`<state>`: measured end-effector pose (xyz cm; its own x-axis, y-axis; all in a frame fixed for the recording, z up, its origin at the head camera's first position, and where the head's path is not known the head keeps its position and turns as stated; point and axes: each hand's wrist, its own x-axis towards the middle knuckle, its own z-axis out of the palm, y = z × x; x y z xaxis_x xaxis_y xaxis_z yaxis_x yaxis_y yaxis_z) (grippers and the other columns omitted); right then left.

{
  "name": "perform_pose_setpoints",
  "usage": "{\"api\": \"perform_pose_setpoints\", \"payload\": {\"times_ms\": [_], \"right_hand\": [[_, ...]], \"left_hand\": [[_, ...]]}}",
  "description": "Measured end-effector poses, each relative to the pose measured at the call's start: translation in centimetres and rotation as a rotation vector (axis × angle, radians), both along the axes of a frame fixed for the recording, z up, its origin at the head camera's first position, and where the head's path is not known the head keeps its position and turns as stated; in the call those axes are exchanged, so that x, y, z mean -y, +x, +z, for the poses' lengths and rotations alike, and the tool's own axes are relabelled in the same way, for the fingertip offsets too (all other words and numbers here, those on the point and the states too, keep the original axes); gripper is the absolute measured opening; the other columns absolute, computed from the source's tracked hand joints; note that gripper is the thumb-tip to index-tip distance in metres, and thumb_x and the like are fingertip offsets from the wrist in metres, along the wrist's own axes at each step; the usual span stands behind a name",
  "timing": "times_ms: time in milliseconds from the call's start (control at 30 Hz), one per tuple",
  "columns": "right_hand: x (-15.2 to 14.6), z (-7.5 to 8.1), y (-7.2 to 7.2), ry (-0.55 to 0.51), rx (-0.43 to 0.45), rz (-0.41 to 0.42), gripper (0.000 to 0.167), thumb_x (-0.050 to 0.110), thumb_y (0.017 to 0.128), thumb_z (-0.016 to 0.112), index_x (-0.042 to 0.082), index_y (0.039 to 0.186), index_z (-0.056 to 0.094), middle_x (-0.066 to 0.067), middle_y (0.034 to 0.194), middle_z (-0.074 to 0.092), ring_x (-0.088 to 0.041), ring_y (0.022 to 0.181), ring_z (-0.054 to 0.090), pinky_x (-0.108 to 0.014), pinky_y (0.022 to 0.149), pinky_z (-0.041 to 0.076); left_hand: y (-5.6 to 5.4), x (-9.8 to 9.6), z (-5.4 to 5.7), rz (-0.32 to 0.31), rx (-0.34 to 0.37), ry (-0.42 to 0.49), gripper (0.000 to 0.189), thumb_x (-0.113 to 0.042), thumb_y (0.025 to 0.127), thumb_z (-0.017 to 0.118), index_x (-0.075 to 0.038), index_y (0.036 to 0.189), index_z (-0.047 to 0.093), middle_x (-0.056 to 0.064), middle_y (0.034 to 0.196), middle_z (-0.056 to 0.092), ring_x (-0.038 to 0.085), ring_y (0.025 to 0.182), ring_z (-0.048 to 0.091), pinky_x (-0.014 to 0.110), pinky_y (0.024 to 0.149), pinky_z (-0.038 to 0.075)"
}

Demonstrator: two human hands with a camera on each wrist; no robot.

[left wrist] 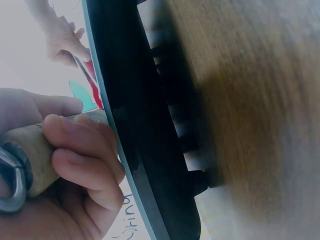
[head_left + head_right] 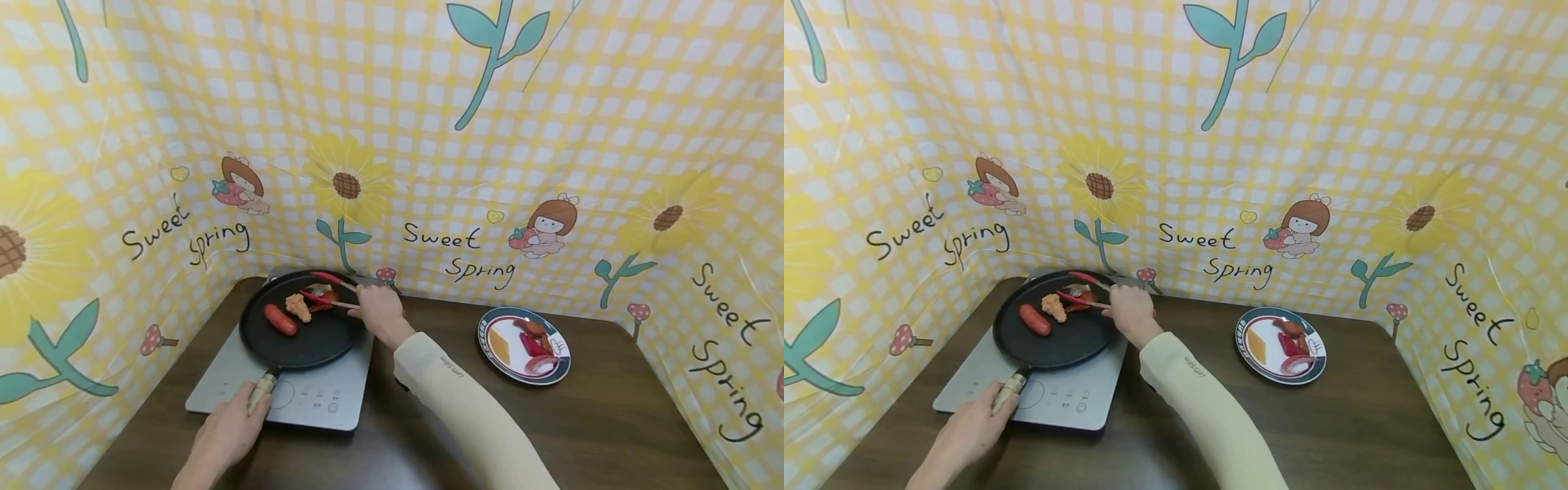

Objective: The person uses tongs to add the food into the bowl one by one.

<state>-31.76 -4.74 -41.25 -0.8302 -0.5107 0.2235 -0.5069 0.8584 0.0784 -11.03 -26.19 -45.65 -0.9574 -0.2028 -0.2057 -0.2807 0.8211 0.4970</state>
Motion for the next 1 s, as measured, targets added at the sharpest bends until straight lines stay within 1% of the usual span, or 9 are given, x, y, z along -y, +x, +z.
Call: {"api": "perform_pose_setpoints", "payload": {"times_ms": [100,267,367,500,600,733,833,1000], "right_hand": [[-0.7,0.1,0.1,-0.005,-0.012,-0.011,0.047,0.054,0.081,0.067,0.013,0.101,0.062,-0.003,0.085,0.066,-0.021,0.072,0.064,-0.036,0.055,0.051],[-2.1,0.9,0.8,0.017,-0.015,-0.018,0.056,0.058,0.076,0.070,0.013,0.109,0.063,-0.005,0.085,0.067,-0.022,0.073,0.064,-0.036,0.054,0.051],[-3.1,1.4,1.5,0.008,-0.018,-0.019,0.058,0.059,0.074,0.071,0.012,0.107,0.063,-0.004,0.080,0.066,-0.023,0.072,0.064,-0.035,0.053,0.050],[-4.4,2.3,2.5,-0.036,-0.013,-0.013,0.053,0.056,0.074,0.073,0.011,0.099,0.061,-0.003,0.074,0.062,-0.021,0.068,0.062,-0.035,0.052,0.049],[-5.5,2.6,3.1,-0.051,-0.037,-0.011,0.054,0.059,0.075,0.070,0.011,0.100,0.062,-0.002,0.074,0.061,-0.020,0.063,0.061,-0.033,0.051,0.048],[-7.0,2.6,3.8,-0.086,-0.076,0.004,0.056,0.061,0.076,0.068,0.011,0.100,0.062,-0.002,0.070,0.059,-0.020,0.057,0.059,-0.032,0.046,0.045],[-8.3,2.5,4.4,-0.132,-0.064,0.007,0.052,0.059,0.076,0.069,0.012,0.098,0.060,-0.002,0.067,0.058,-0.022,0.056,0.059,-0.033,0.044,0.043],[-10.8,2.4,5.2,-0.173,-0.025,-0.043,0.056,0.059,0.077,0.068,0.011,0.105,0.062,-0.005,0.069,0.060,-0.026,0.060,0.061,-0.038,0.047,0.045]], "left_hand": [[-0.1,-0.2,0.0,-0.003,0.006,0.008,0.060,-0.048,0.098,0.040,0.000,0.133,0.040,0.008,0.073,0.047,0.023,0.059,0.045,0.035,0.051,0.033],[-0.1,-0.2,-0.2,-0.016,0.007,0.009,0.059,-0.048,0.098,0.041,0.000,0.133,0.040,0.008,0.072,0.047,0.022,0.058,0.045,0.036,0.051,0.033],[-0.1,-0.2,-0.3,-0.020,0.007,0.002,0.060,-0.048,0.098,0.040,0.000,0.133,0.040,0.008,0.073,0.048,0.023,0.060,0.046,0.036,0.051,0.034],[-0.2,-0.2,-0.4,-0.021,0.008,0.002,0.059,-0.049,0.098,0.040,0.000,0.132,0.040,0.007,0.073,0.048,0.023,0.060,0.046,0.036,0.052,0.034],[-0.3,-0.2,-0.5,-0.023,0.004,0.008,0.059,-0.049,0.098,0.040,-0.001,0.132,0.041,0.007,0.072,0.048,0.023,0.059,0.045,0.036,0.051,0.033],[-0.4,-0.1,-0.4,-0.028,0.006,0.000,0.061,-0.051,0.098,0.039,0.000,0.132,0.040,0.008,0.075,0.050,0.023,0.061,0.046,0.036,0.051,0.035],[-0.5,0.0,-0.3,-0.026,0.014,-0.014,0.065,-0.052,0.097,0.039,0.002,0.133,0.040,0.011,0.080,0.054,0.024,0.064,0.048,0.037,0.053,0.036],[-0.5,0.2,-0.2,-0.025,0.011,-0.023,0.068,-0.054,0.096,0.039,0.003,0.133,0.040,0.014,0.087,0.057,0.025,0.067,0.049,0.039,0.055,0.038]]}}
